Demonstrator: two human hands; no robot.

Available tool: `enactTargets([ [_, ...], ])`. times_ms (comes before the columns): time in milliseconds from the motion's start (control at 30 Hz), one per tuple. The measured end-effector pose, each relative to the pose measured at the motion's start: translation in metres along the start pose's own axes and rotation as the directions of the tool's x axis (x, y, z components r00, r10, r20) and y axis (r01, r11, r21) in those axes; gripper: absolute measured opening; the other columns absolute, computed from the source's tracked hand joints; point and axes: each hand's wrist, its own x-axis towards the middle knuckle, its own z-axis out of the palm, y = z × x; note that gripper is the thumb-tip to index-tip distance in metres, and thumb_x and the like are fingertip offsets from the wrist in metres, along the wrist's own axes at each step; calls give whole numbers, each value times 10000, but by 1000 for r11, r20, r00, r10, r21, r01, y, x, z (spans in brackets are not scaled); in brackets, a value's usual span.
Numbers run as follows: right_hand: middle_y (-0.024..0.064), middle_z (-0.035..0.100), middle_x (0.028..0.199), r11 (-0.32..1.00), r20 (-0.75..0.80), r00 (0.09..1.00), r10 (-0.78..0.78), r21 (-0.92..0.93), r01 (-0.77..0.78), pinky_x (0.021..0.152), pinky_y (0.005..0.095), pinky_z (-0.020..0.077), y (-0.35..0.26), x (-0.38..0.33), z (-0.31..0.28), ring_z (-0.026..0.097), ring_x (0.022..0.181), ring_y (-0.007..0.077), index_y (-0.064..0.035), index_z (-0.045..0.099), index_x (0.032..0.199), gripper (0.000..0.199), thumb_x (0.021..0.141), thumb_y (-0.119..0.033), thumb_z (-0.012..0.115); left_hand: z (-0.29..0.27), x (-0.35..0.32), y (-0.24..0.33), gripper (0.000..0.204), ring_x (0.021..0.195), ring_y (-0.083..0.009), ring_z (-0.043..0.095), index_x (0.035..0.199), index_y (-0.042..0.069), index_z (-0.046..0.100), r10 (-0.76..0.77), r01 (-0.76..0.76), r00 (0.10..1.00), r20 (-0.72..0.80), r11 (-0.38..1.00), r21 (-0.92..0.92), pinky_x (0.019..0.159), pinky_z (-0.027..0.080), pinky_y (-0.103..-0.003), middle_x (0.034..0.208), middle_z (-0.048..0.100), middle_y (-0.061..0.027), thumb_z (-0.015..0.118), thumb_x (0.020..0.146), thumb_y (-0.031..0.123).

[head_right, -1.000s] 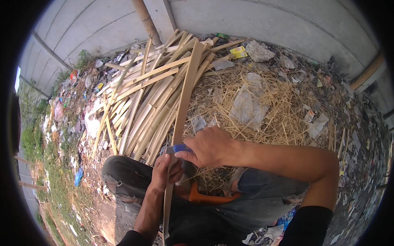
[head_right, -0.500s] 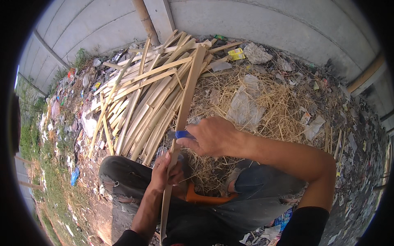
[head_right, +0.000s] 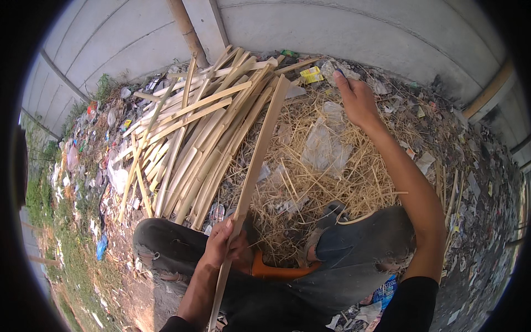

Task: The person sits on the ground and uses a blue utility knife to split long bamboo poles into thin strips. They hold the bamboo vertically and slice downwards, separating the material into smaller pieces which are then placed on a pile.

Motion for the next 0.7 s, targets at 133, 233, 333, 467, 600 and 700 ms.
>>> enactTargets([
  [133, 94, 461, 541, 988, 120, 982, -148, 51, 143, 560, 412, 361, -34, -22, -2, 451, 532, 212, 4, 570, 717, 702, 1025, -614, 439, 2, 4, 4, 612, 452, -78, 334, 1410, 86, 502, 92, -92, 995, -41, 996, -4, 410, 283, -232, 622, 359, 31, 538, 1009, 547],
  [233, 90, 459, 524, 957, 209, 934, -289, 85, 277, 534, 407, 360, -57, -41, 8, 444, 502, 223, -8, 582, 729, 662, 1026, -588, 468, 5, 7, 5, 629, 456, -70, 298, 1453, 91, 477, 126, -127, 989, -73, 992, -4, 411, 255, -230, 623, 337, 40, 546, 1011, 533],
  [333, 122, 520, 541, 946, 421, 849, -318, 91, 310, 538, 444, 414, -96, -65, 20, 529, 517, 304, -20, 620, 745, 622, 1022, -561, 489, 5, 8, 6, 638, 460, -63, 272, 1480, 92, 456, 153, -152, 985, -82, 988, 20, 412, 228, -228, 623, 317, 50, 546, 1016, 520],
  [467, 191, 620, 620, 894, 636, 656, -406, 126, 431, 610, 497, 508, -122, -113, 47, 662, 634, 379, -18, 656, 802, 584, 1020, -535, 492, 10, 12, 9, 654, 464, -53, 262, 1496, 72, 440, 197, -196, 978, -67, 980, 26, 411, 213, -227, 618, 299, 62, 538, 1023, 512],
  [600, 215, 654, 668, 807, 713, 504, -488, 149, 571, 632, 520, 525, -140, -135, 57, 686, 671, 399, -3, 671, 871, 574, 1023, -523, 483, -1, 10, 5, 663, 466, -45, 268, 1524, 58, 410, 176, -177, 981, -81, 984, 0, 415, 223, -222, 617, 300, 67, 541, 1031, 481],
  [700, 197, 650, 650, 919, 572, 739, -356, 69, 389, 606, 511, 520, -123, -97, 62, 680, 648, 395, -5, 679, 871, 589, 1030, -531, 469, 1, 8, 4, 654, 470, -41, 293, 1545, 62, 391, 169, -168, 980, -104, 986, 25, 424, 243, -219, 619, 323, 69, 557, 1036, 438],
])
